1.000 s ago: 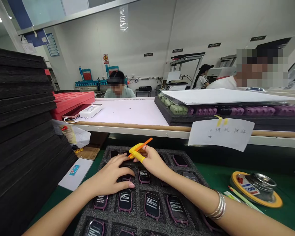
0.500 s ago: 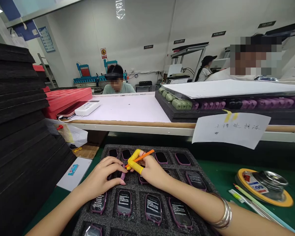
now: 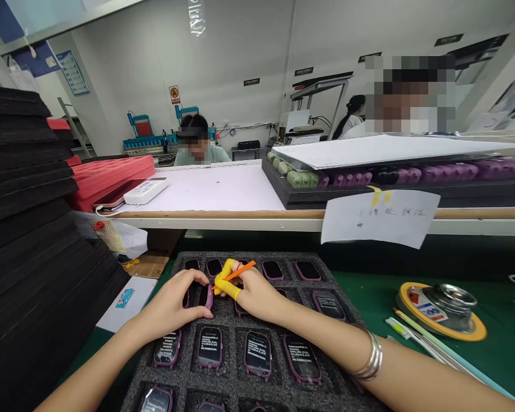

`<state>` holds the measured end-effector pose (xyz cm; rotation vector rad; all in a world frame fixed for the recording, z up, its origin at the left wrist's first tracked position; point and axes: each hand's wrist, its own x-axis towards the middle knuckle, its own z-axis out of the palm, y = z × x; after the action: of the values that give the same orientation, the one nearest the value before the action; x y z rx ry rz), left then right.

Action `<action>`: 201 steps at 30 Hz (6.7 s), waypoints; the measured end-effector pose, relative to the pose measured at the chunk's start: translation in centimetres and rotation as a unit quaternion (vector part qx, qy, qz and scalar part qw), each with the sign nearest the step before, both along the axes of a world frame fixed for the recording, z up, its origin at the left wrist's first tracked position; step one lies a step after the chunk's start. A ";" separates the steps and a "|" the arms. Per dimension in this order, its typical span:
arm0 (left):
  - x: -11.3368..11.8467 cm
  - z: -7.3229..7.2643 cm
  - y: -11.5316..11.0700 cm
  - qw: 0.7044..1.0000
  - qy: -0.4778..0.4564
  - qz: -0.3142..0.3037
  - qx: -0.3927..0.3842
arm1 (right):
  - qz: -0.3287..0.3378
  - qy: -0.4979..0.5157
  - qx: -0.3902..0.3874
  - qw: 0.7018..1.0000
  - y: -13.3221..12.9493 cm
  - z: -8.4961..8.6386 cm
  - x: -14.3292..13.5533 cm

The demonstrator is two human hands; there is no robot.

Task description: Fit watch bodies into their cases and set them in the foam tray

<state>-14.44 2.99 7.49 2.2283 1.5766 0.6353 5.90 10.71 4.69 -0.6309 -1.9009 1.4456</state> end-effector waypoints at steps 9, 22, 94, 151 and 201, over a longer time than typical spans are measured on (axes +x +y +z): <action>4.7 2.0 1.8 0.992 0.073 -0.091 0.037 | -0.136 0.005 0.035 0.990 1.4 4.7 4.1; 5.6 -1.0 1.4 0.987 0.069 -0.125 0.079 | -0.119 0.018 -0.046 0.992 -0.1 0.7 6.6; 11.3 -1.7 3.6 0.992 -0.030 -0.123 0.029 | -0.215 -0.058 0.081 0.972 -1.5 -0.5 11.6; 18.0 -0.9 6.0 0.992 -0.046 -0.114 -0.043 | -0.359 0.006 0.052 0.932 0.1 -4.5 15.8; 17.8 -1.7 -0.1 0.978 -0.047 -0.204 0.001 | -0.344 0.086 -0.054 0.933 -8.1 -3.5 16.9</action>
<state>3.31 2.89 5.78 2.3834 1.0261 0.6068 22.83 2.59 1.19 -1.0568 -1.2723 1.0958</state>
